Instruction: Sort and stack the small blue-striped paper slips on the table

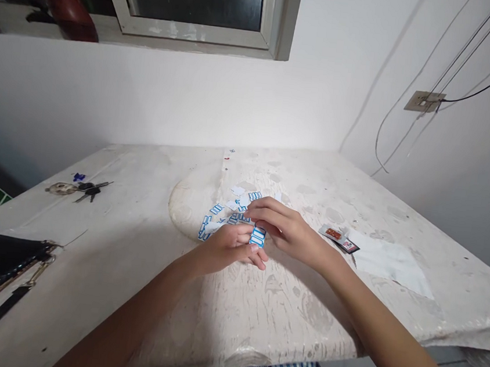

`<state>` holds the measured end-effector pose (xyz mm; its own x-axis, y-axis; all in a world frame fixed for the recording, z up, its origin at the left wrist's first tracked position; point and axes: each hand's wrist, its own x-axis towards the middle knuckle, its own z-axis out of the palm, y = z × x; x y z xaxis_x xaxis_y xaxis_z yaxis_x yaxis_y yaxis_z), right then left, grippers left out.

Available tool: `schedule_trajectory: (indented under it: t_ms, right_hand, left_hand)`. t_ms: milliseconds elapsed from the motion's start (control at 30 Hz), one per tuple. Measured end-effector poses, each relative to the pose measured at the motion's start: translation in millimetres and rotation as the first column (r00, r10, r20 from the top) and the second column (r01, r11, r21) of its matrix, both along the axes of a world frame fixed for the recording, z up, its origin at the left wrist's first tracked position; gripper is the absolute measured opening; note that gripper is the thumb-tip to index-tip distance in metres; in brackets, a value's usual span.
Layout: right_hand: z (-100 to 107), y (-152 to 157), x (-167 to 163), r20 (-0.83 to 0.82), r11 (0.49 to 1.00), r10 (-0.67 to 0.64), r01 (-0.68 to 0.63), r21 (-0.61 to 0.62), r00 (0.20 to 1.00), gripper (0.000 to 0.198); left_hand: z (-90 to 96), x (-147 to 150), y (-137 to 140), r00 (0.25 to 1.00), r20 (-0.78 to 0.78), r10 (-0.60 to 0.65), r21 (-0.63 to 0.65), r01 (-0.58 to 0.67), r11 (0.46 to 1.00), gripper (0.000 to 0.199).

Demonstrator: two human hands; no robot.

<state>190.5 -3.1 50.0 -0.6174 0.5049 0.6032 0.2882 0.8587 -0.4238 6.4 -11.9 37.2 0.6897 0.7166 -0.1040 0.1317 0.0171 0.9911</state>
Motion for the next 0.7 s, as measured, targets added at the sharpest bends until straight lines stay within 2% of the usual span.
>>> schedule_trajectory:
  t_ms: [167,367,533,633,700]
  right_hand:
    - [0,0,0,0.017,1.0,0.004,-0.004,-0.017,1.0,0.035]
    - [-2,-1,-3,0.013,1.0,0.0,0.0,0.002,1.0,0.027]
    - [-2,-3,-6,-0.007,0.997,-0.079,0.079,0.003,0.997,0.028]
    - [-3,-2,-7,-0.014,0.99,-0.133,0.132,-0.057,0.991,0.031]
    - [-5,0,-6,-0.004,0.974,-0.16,0.157,-0.164,0.987,0.033]
  left_hand:
    - [1.2,0,1,1.0,-0.015,-0.028,0.006,0.028,1.0,0.025]
    - [11.9,-1,-3,0.999,-0.019,-0.033,-0.032,0.033,0.999,0.021]
    - [12.0,-1,-2,0.996,-0.085,0.012,0.008,-0.011,1.0,0.021]
    - [7.2,-2,1,0.995,-0.089,0.051,0.01,-0.051,0.999,0.023]
    - [3.5,-2,3,0.993,-0.094,0.065,0.006,-0.065,0.998,0.023]
